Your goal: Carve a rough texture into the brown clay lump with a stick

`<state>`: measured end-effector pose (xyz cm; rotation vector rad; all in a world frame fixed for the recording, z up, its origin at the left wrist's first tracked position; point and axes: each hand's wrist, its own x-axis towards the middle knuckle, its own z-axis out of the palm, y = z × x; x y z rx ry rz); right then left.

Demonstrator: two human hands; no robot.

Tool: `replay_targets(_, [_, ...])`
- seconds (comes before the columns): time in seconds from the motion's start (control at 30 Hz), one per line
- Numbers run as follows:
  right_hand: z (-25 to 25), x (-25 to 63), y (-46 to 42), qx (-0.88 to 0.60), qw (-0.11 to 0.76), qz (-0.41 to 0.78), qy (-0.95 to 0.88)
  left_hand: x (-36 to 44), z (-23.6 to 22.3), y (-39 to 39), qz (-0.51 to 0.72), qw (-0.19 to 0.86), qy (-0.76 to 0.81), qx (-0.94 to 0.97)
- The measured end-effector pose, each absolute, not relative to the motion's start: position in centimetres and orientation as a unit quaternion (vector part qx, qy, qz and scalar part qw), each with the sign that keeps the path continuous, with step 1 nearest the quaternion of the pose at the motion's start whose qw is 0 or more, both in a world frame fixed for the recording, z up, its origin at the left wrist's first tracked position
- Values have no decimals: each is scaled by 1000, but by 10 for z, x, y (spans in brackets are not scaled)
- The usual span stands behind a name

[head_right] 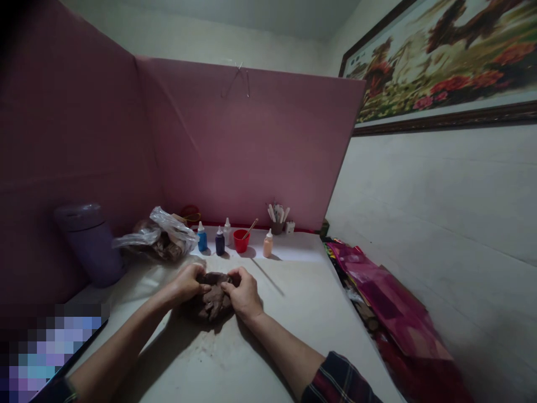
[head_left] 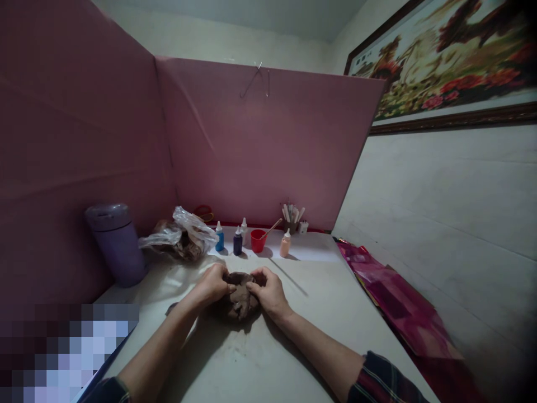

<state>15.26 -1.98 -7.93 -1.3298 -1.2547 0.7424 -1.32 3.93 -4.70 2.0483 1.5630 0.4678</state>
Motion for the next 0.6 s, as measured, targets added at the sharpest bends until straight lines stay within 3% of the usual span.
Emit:
replay_targets(0.27, [-81, 151, -19, -558, 563, 300, -530, -9, -40, 31, 156, 182, 577, 781])
replay_targets(0.6, [-81, 158, -24, -547, 530, 268, -589, -9, -44, 35, 252, 355, 472, 767])
